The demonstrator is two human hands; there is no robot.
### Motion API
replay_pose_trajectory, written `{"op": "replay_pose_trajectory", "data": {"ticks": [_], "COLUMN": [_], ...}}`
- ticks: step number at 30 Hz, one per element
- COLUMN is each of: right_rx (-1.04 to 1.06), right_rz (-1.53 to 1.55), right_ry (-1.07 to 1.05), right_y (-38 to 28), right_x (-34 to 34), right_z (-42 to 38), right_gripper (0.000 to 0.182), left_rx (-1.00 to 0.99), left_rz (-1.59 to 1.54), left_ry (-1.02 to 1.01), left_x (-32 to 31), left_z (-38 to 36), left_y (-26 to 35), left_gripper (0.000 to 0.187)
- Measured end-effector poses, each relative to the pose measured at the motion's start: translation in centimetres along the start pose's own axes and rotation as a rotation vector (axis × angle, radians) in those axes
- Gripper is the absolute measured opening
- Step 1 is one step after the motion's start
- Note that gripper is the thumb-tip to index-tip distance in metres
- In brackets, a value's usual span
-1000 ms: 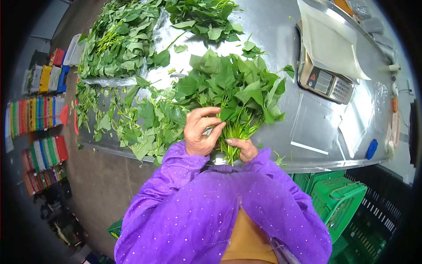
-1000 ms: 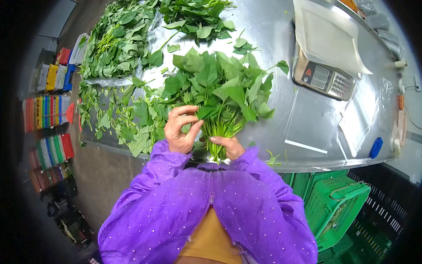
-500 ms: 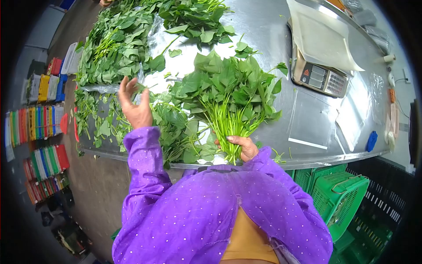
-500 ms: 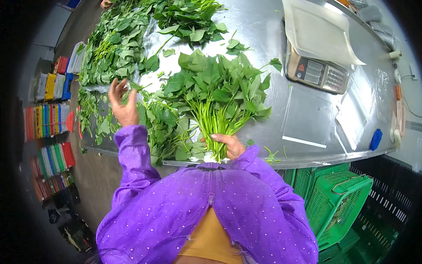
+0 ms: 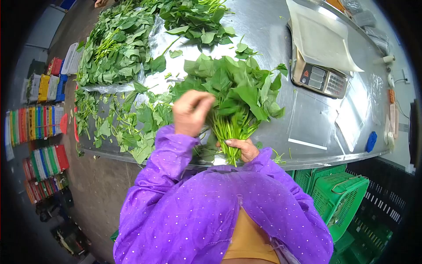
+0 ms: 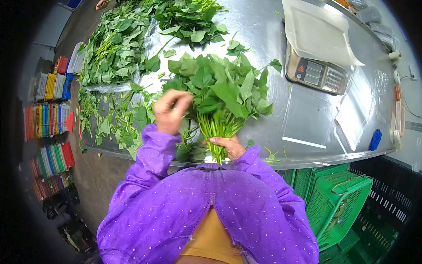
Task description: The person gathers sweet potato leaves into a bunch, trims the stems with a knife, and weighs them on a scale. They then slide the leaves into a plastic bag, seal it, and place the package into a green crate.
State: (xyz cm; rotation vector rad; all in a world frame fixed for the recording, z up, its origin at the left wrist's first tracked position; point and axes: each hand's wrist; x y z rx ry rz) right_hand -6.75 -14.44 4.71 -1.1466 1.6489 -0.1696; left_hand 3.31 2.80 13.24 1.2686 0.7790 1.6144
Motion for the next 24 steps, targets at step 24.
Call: {"op": "replay_pose_trajectory", "data": {"ticks": [24], "right_rx": [0.282], "right_rz": [0.424], "right_ry": [-0.278], "right_y": [-5.3], "right_x": [8.9], "right_z": [-7.0], "right_gripper": [0.083], "left_rx": [0.457], "left_rz": [-0.245], "left_ry": [0.047], "left_x": [5.9], "left_z": [5.9], "left_y": [-9.7], "left_gripper": [0.036]}}
Point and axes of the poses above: each hand's wrist, its own z-axis towards the middle knuckle, its own x-axis out of the back of the hand, y = z × x, and after that the axes turned 4 degrees about x, right-handed
